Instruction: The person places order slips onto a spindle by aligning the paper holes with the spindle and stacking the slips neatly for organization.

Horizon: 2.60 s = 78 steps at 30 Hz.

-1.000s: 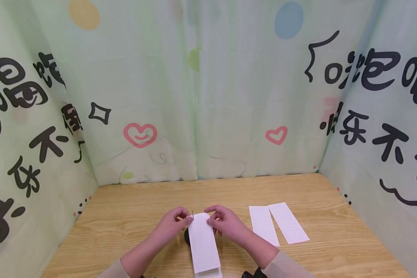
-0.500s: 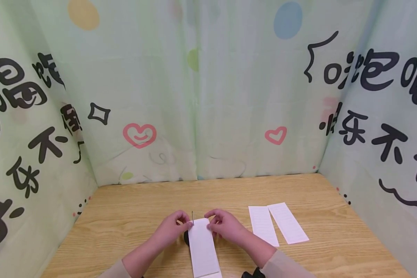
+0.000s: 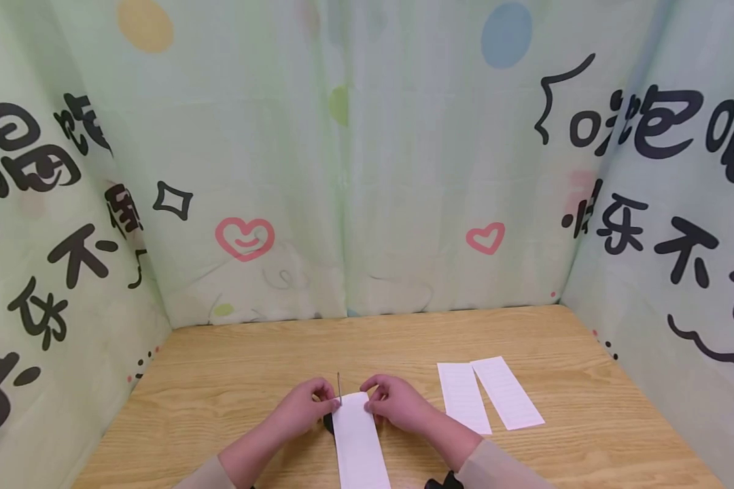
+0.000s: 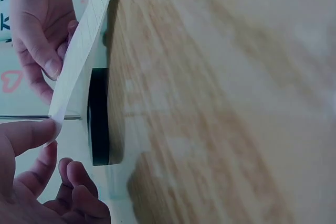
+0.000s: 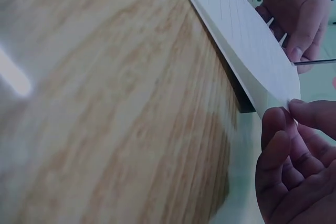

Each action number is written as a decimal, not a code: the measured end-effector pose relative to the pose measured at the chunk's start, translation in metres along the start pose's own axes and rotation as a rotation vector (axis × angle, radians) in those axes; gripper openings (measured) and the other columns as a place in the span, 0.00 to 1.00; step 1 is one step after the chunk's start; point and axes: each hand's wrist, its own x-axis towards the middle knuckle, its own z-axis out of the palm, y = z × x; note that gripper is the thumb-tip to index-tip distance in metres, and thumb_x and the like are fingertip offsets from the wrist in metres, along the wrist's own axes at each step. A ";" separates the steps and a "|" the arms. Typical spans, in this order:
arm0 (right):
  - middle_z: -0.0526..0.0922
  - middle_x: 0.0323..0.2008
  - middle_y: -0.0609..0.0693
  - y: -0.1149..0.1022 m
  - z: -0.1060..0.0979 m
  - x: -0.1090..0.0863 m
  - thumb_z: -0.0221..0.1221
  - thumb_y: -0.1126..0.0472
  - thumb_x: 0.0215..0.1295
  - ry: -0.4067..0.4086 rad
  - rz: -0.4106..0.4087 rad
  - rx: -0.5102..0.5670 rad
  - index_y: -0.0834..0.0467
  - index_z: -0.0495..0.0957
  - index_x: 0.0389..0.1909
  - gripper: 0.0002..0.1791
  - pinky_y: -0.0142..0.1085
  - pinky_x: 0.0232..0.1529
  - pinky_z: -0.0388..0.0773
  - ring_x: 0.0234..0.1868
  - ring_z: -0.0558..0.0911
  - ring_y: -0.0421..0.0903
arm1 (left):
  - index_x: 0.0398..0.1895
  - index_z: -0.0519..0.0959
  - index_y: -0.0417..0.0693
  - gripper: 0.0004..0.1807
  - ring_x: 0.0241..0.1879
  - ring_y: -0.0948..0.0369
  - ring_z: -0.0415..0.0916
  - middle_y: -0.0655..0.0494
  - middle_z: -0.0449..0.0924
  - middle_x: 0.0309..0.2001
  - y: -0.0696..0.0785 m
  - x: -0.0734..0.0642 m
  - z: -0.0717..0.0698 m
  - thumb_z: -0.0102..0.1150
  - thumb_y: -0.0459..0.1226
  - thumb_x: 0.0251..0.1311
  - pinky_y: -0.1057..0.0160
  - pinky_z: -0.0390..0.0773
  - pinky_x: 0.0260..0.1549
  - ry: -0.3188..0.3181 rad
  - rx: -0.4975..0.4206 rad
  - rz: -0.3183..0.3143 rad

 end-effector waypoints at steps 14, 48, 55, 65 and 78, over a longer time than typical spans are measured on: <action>0.77 0.27 0.47 0.004 0.004 0.001 0.63 0.67 0.64 -0.002 -0.004 -0.166 0.63 0.77 0.50 0.15 0.33 0.25 0.72 0.23 0.75 0.42 | 0.27 0.76 0.49 0.09 0.26 0.60 0.67 0.57 0.71 0.26 -0.007 0.005 0.003 0.68 0.37 0.59 0.64 0.65 0.24 -0.042 0.090 0.036; 0.76 0.32 0.47 0.005 -0.011 -0.014 0.64 0.64 0.64 0.054 -0.033 -0.277 0.63 0.75 0.56 0.21 0.32 0.24 0.71 0.22 0.73 0.41 | 0.48 0.79 0.47 0.19 0.32 0.56 0.68 0.53 0.71 0.33 -0.016 -0.003 -0.002 0.71 0.35 0.53 0.57 0.67 0.32 -0.079 0.120 0.042; 0.77 0.33 0.46 0.013 -0.027 -0.020 0.65 0.62 0.64 0.062 -0.029 -0.290 0.62 0.75 0.58 0.22 0.31 0.23 0.70 0.21 0.71 0.38 | 0.49 0.79 0.46 0.20 0.32 0.56 0.67 0.52 0.71 0.33 -0.014 -0.006 -0.004 0.72 0.34 0.51 0.58 0.67 0.32 -0.089 0.112 0.064; 0.77 0.33 0.47 0.020 -0.057 -0.032 0.66 0.61 0.63 0.111 -0.019 -0.328 0.64 0.75 0.58 0.24 0.33 0.24 0.71 0.21 0.72 0.39 | 0.50 0.78 0.46 0.22 0.33 0.55 0.68 0.52 0.71 0.34 -0.014 -0.005 -0.006 0.73 0.34 0.51 0.55 0.68 0.35 -0.098 0.128 0.048; 0.77 0.32 0.47 0.032 -0.100 -0.048 0.66 0.60 0.63 0.212 0.087 -0.375 0.63 0.74 0.60 0.26 0.34 0.26 0.70 0.25 0.73 0.43 | 0.51 0.78 0.46 0.23 0.35 0.55 0.68 0.52 0.71 0.35 -0.013 -0.005 -0.006 0.73 0.33 0.50 0.54 0.69 0.37 -0.101 0.127 0.039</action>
